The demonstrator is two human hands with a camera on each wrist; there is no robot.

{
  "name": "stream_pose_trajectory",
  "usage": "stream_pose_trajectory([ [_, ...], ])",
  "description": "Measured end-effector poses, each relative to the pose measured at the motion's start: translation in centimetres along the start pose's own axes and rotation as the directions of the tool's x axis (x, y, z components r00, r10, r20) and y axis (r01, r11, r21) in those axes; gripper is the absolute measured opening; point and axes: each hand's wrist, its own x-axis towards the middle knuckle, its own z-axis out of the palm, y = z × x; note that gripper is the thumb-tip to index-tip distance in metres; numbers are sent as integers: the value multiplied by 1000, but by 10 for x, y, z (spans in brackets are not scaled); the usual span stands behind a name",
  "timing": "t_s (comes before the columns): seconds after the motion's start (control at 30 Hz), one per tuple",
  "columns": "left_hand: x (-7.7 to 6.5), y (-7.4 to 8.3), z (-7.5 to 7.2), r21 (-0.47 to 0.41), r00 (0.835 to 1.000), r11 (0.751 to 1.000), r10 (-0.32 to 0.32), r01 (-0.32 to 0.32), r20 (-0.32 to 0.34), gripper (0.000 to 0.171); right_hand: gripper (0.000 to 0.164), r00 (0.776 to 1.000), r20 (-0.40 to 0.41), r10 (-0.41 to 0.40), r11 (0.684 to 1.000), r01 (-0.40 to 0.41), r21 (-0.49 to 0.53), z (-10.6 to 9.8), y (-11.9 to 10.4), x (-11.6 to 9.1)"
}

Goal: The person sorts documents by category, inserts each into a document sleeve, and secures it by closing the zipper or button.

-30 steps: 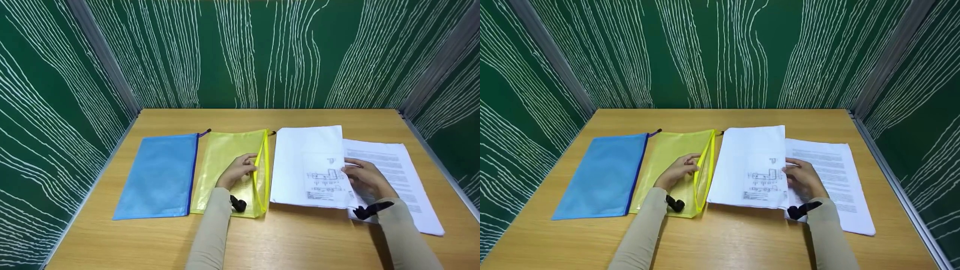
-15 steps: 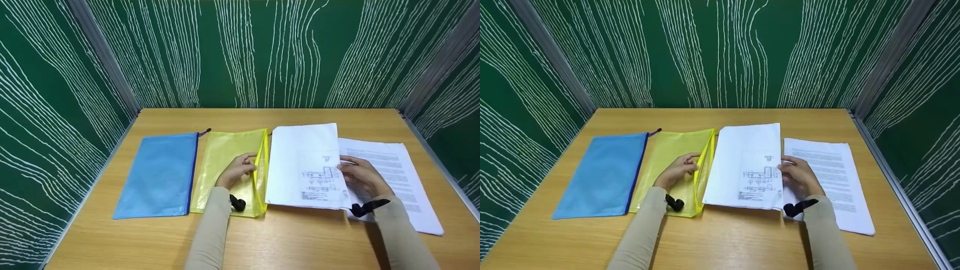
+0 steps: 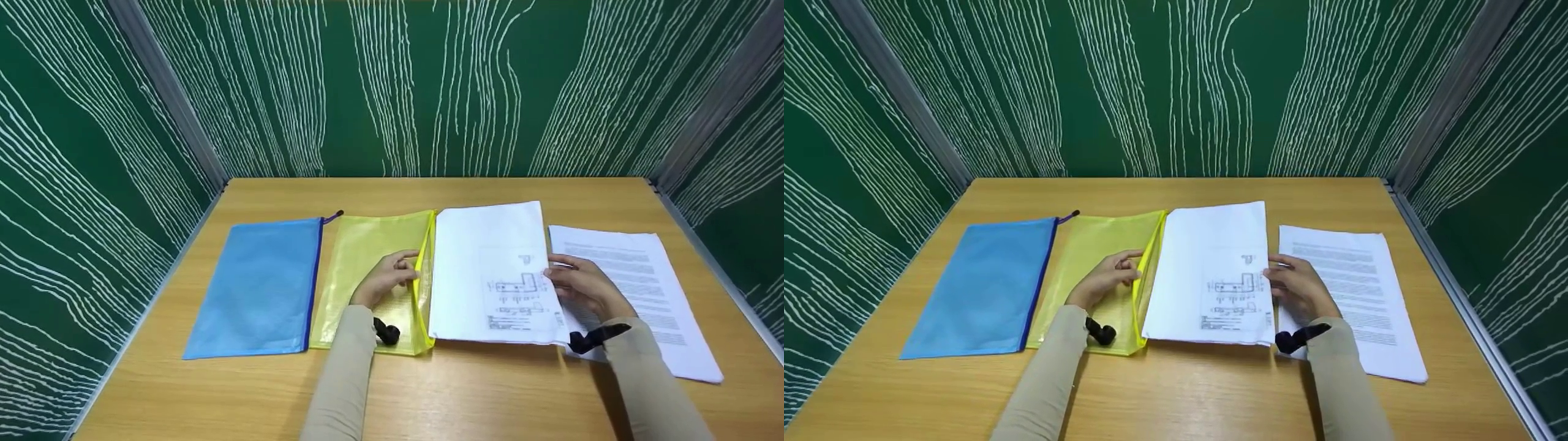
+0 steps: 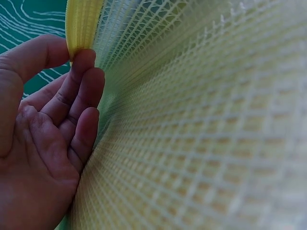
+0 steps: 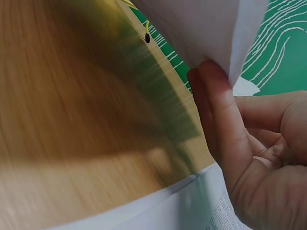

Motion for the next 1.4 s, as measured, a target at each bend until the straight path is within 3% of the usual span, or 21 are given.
stream_pose_trajectory([
  [0.47,2,-2,-2,21,1000,1000,-17,17,9,58,76,1000,1,23,998,-23,64,6,-1,4],
  [1.07,1,0,-3,39,1000,999,-8,8,15,58,75,999,44,14,1000,-13,-7,7,-9,5],
  [1.4,2,0,1,6,1000,1000,-11,11,2,58,68,999,37,17,999,-18,27,7,-11,6],
])
